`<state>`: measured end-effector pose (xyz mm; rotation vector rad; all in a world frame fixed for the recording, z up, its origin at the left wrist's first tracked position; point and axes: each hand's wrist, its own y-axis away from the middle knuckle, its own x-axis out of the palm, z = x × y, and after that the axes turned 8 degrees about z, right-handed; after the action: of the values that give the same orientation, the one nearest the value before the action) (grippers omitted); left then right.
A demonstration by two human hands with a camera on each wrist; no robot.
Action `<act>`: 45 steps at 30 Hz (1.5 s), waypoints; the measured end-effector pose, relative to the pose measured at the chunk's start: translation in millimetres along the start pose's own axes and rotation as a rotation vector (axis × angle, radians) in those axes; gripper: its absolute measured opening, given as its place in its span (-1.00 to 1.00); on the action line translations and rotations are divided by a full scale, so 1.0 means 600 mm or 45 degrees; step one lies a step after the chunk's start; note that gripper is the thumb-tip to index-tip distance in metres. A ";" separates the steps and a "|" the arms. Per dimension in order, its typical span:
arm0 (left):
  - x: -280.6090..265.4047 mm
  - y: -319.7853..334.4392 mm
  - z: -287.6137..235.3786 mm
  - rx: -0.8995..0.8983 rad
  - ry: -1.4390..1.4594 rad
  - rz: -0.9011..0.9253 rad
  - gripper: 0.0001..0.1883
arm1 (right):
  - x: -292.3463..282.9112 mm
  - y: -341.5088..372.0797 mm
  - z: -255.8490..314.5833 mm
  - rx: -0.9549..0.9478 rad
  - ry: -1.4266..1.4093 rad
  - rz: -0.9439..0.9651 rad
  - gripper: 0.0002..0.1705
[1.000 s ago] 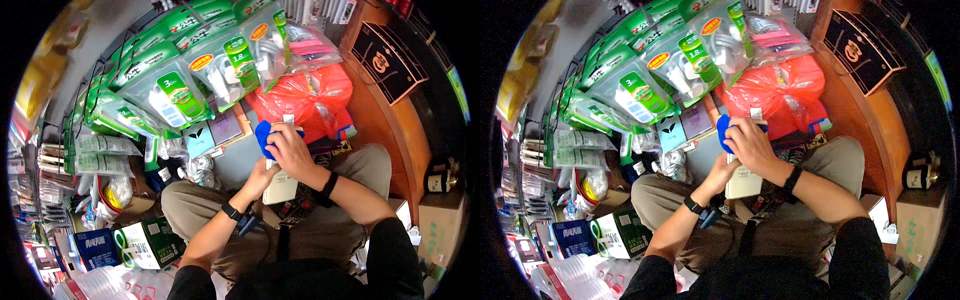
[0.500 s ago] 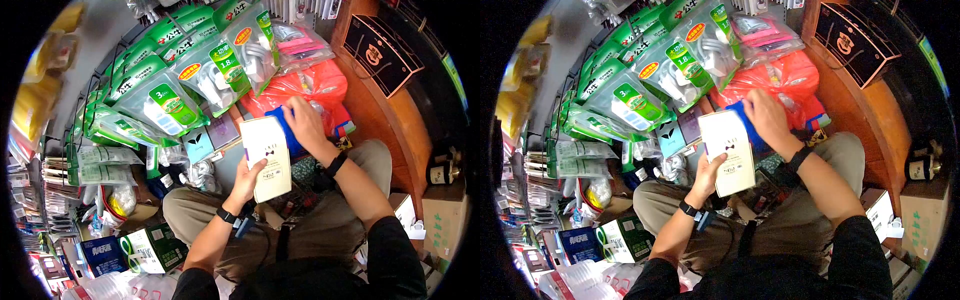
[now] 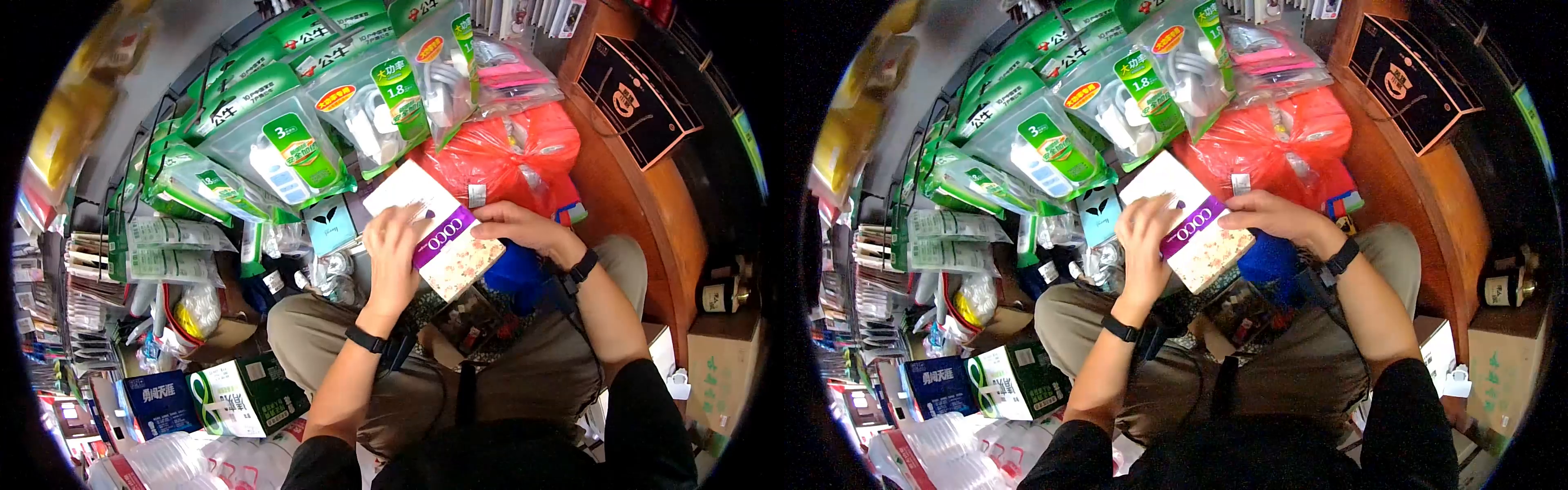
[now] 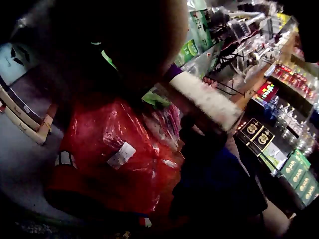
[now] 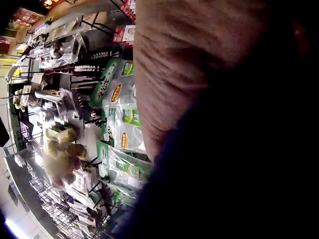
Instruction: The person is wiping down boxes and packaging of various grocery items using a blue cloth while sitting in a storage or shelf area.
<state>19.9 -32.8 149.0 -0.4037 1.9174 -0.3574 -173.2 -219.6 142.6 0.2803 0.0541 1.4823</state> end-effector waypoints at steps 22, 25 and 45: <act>0.125 0.066 0.049 -0.941 1.430 1.028 -0.51 | -0.043 0.021 -0.049 0.550 1.115 -0.115 -0.13; 0.094 0.050 0.049 -0.685 1.423 1.093 -0.55 | -0.046 0.038 -0.030 0.654 1.194 -0.250 -0.14; 0.102 0.032 0.080 -0.934 2.043 0.254 -0.66 | -0.040 0.046 0.018 0.032 -0.260 -0.596 -0.48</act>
<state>41.1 -45.3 72.8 -0.4023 3.6378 0.3506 -200.3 -243.1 155.9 0.4075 -0.0251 0.9843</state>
